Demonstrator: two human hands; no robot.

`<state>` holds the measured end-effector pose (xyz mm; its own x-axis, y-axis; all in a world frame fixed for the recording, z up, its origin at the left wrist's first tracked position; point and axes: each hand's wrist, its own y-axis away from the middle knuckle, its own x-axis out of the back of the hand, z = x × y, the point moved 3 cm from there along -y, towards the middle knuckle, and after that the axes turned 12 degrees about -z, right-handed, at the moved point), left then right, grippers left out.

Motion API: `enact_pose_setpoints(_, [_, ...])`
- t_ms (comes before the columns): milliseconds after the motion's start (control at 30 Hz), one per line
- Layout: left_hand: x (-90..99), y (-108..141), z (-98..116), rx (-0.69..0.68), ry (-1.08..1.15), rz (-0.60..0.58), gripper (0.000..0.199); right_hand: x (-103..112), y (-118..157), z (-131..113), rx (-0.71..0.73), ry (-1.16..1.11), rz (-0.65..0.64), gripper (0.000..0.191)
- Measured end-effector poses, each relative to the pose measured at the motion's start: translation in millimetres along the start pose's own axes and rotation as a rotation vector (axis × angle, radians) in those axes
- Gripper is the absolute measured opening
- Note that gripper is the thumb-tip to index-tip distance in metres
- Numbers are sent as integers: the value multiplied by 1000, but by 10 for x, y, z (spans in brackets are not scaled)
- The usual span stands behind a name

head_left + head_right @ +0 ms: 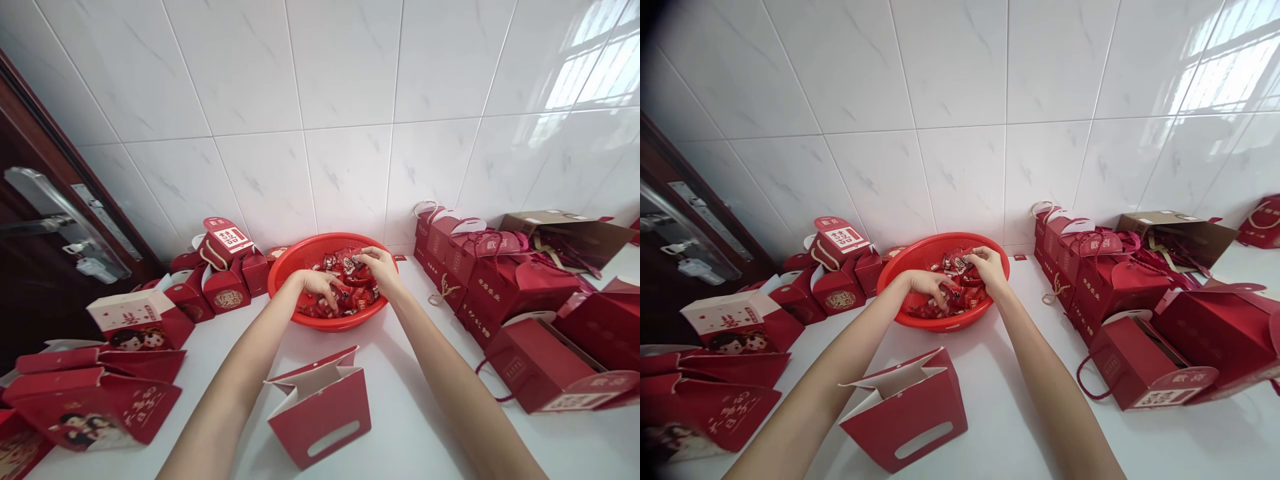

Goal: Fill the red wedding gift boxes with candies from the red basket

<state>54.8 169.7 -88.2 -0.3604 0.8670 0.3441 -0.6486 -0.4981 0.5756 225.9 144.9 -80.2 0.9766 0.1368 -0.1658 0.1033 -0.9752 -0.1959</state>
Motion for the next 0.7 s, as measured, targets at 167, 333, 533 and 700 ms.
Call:
enact_pose_setpoints(167, [139, 37, -19, -74, 304, 207, 74, 20, -5, 17, 2, -22, 5, 29])
enact_pose_setpoints(333, [153, 58, 46, -194, 417, 271, 68, 11, 6, 5, 2, -33, -3, 27])
enact_pose_setpoints(533, [182, 70, 49, -259, 298, 318, 71, 10, -7, 11, 1, -37, -2, 28])
enact_pose_setpoints(700, [258, -26, -50, -162, 117, 410, 42, 13, -1, 5, 0, -36, 20, 26])
